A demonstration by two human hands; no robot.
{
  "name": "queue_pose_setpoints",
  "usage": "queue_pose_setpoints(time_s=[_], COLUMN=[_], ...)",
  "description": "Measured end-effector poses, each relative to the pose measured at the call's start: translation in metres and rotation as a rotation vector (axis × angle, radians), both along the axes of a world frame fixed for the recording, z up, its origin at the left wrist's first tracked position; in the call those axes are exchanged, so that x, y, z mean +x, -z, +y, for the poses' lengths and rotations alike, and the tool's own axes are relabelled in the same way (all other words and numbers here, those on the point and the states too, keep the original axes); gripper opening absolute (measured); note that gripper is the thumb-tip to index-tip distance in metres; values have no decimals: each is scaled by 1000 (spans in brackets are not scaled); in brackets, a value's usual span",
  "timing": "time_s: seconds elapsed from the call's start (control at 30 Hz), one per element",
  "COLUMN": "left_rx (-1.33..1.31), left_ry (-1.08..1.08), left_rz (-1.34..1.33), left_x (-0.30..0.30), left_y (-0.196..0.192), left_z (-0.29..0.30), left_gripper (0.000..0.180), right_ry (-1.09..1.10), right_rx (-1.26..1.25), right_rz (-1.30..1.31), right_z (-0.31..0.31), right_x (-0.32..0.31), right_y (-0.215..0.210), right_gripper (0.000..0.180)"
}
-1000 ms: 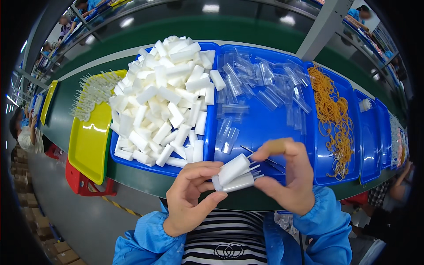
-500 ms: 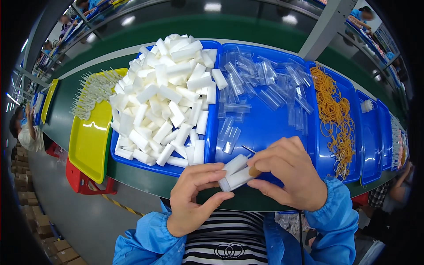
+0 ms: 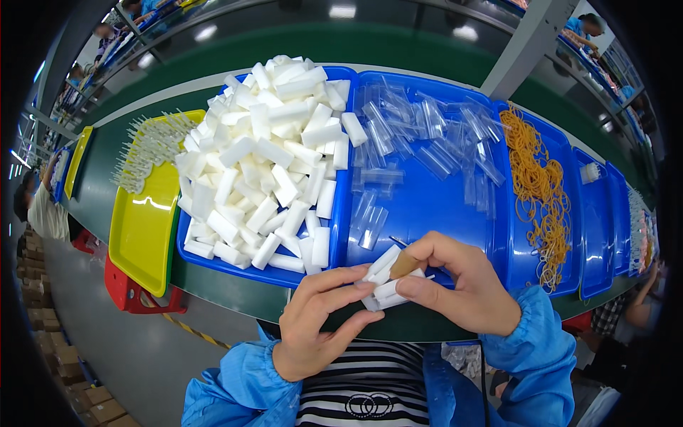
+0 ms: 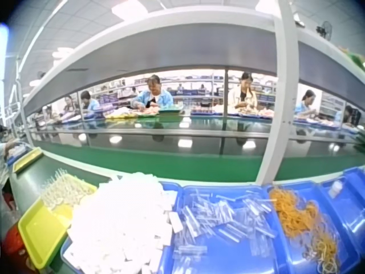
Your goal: The person assembles small white cylindrical objects by inserting them into clear plastic tubes and securing them with rubber bands. The person uses a metal tool to adjust the components within the tubes. The assembled units are placed into a yellow tray.
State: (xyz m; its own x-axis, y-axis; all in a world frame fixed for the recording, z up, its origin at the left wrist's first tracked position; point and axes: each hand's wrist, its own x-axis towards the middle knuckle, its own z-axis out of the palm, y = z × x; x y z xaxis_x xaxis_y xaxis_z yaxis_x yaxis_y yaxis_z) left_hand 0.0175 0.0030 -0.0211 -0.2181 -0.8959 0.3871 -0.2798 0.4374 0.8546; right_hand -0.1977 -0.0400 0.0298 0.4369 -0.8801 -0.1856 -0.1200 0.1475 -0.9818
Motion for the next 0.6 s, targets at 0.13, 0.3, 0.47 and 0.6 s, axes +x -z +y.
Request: queue_pose_setpoints(time_s=[0.13,0.3,0.47,0.6], left_rx=[-33,-36,-23,8], left_ry=[13,14,3,-23], left_rz=[-30,105,221,94], left_x=[2,-4,-10,3], left_y=[-2,9,-3,0], left_z=[-1,6,1,0], left_gripper=[49,44,42,39], right_ry=[-51,25,72,-20], right_rx=[-500,-807,-607,-638], right_rz=[328,332,204,161], right_z=[1,15,17,8], right_x=[0,10,11,15], right_y=[3,21,22,14], right_gripper=[20,30,35,32])
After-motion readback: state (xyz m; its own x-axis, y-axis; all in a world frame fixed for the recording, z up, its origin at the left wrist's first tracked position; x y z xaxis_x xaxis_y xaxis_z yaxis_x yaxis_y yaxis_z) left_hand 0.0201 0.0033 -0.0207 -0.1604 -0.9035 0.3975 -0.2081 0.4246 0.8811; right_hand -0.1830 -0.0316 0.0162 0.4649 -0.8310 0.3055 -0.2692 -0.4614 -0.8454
